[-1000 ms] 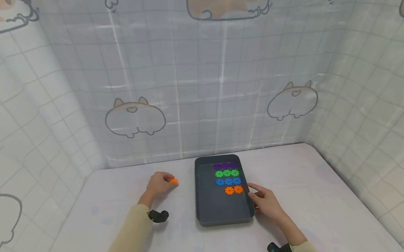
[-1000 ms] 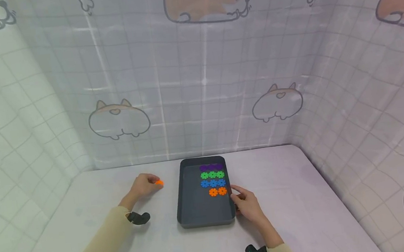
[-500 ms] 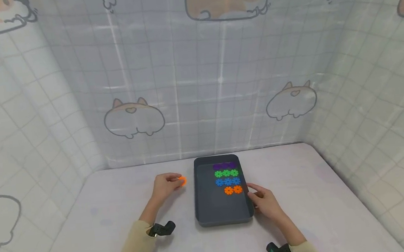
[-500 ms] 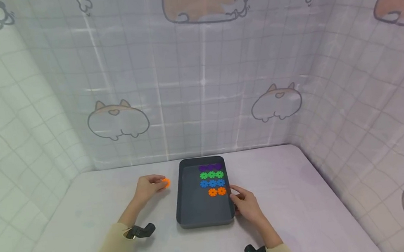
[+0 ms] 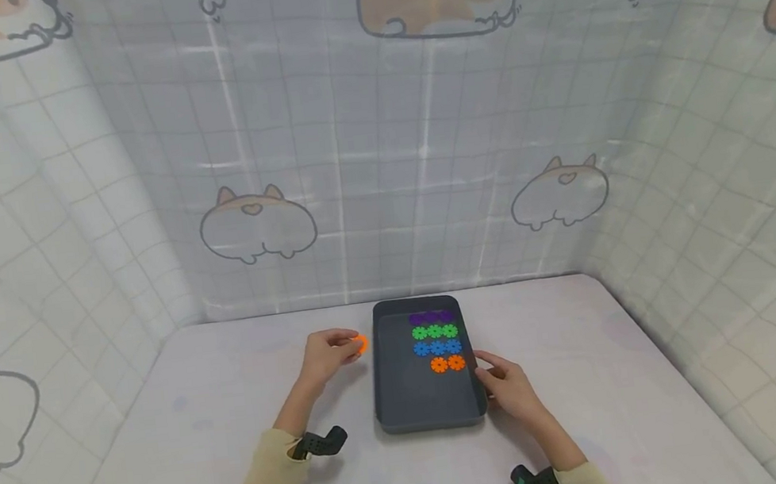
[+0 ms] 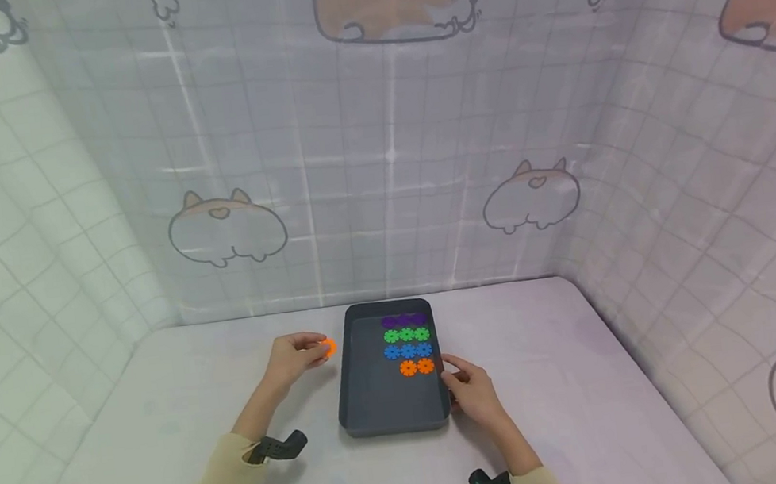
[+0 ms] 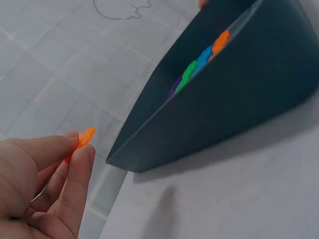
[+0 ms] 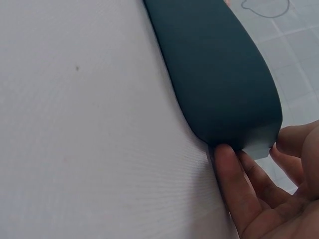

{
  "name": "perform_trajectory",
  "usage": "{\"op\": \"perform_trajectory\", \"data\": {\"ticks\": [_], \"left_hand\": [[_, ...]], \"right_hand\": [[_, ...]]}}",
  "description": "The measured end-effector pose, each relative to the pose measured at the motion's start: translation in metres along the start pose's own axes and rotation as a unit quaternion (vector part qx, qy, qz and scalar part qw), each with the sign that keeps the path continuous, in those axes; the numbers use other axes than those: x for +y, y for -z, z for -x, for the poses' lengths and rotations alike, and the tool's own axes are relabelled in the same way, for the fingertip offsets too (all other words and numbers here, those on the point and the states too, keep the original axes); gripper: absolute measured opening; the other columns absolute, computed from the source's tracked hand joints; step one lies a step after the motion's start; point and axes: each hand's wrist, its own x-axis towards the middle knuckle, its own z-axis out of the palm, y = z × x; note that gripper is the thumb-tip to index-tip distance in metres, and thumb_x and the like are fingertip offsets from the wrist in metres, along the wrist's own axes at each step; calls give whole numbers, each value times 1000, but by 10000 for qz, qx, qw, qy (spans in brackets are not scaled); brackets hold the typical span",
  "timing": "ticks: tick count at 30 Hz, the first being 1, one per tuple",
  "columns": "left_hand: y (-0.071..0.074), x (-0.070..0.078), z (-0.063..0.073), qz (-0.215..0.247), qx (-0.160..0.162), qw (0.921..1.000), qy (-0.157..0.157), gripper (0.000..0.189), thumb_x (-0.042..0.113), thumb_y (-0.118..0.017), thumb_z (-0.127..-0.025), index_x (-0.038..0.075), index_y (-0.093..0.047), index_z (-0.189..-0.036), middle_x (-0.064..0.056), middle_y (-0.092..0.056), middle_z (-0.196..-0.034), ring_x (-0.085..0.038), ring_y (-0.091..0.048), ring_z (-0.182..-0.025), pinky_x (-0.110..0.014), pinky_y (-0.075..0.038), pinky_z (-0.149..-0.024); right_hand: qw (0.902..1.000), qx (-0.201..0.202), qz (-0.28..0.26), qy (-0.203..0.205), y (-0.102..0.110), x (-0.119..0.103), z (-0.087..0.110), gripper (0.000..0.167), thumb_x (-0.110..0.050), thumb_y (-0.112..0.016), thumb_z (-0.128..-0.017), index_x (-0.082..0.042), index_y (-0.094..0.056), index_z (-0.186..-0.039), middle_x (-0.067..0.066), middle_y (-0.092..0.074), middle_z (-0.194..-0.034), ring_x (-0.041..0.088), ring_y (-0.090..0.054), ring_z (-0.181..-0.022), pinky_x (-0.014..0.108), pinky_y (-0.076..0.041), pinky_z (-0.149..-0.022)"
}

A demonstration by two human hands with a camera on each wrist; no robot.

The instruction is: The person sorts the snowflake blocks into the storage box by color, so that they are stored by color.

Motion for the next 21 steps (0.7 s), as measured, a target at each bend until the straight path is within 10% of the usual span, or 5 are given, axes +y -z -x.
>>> {"op": "perform_trajectory", "data": {"ticks": [21], "left_hand": [[-48,20,14,-478,-321,9983,72,19,0,-74,-83,-6,-71,-101,-13,-70,-88,-21,-69,-70,-32,-59,-65]], "right_hand": [[10000,35,-49,-17,-1,2,-3,40,-19,-59,-98,-14,-56,-138,13,-66,-100,22,-63,-77,33,-56,-63]]}}
